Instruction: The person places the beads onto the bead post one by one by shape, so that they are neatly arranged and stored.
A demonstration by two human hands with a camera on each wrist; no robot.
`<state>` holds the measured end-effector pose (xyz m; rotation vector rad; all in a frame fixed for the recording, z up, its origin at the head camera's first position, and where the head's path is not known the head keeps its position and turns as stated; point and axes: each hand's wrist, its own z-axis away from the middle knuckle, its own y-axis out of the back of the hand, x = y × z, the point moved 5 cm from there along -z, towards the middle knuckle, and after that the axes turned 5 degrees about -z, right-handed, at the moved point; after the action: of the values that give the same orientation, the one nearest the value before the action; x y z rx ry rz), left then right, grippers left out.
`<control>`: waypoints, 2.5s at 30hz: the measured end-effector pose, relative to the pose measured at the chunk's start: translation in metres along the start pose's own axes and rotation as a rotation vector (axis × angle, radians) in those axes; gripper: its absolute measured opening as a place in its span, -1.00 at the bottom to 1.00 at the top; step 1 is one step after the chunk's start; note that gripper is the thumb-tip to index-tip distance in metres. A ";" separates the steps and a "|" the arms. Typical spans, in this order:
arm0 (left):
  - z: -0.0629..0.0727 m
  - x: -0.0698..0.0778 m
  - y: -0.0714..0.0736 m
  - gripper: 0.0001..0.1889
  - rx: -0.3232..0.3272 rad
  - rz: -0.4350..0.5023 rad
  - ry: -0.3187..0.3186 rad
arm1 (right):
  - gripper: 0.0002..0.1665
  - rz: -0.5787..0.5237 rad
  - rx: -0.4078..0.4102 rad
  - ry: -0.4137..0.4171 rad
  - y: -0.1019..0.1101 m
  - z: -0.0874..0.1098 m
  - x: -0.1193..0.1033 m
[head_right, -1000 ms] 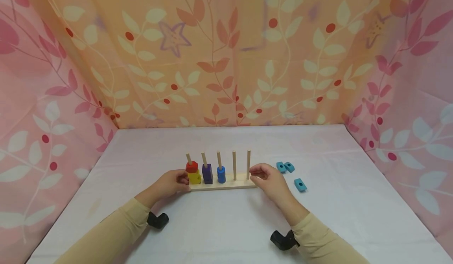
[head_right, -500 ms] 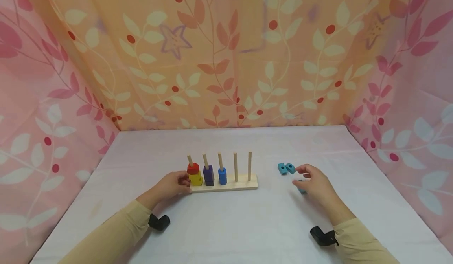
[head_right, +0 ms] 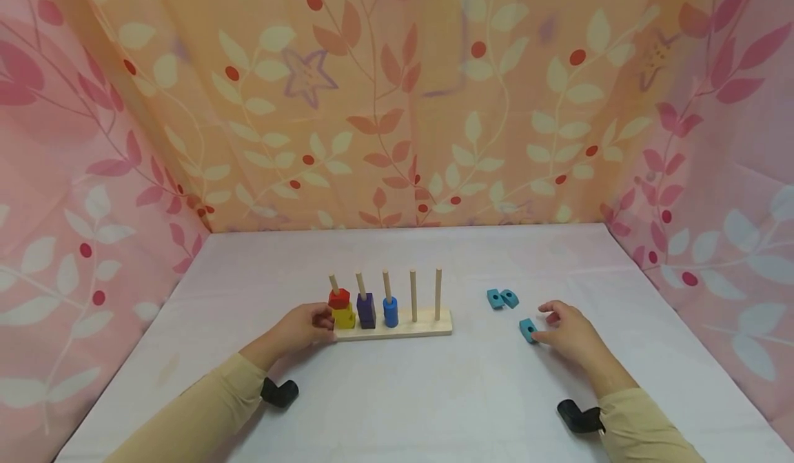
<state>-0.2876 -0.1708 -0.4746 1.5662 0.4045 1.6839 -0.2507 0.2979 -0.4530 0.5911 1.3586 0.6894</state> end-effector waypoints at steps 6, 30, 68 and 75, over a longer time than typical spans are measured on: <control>0.001 0.001 -0.001 -0.58 0.001 0.000 0.010 | -0.52 -0.021 -0.018 0.006 -0.003 0.001 0.001; -0.002 0.000 -0.002 -0.62 -0.008 -0.029 -0.032 | -0.72 0.048 -0.064 -0.003 -0.009 -0.002 -0.014; -0.004 -0.004 -0.001 -0.65 -0.014 -0.030 -0.007 | -0.69 -0.329 -0.031 0.443 0.001 -0.020 -0.214; -0.004 -0.005 -0.002 -0.66 -0.023 -0.021 -0.015 | -0.69 -0.353 -0.101 0.457 -0.014 -0.022 -0.223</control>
<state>-0.2907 -0.1722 -0.4802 1.5522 0.3908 1.6542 -0.2879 0.1229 -0.3170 0.1016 1.7844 0.6188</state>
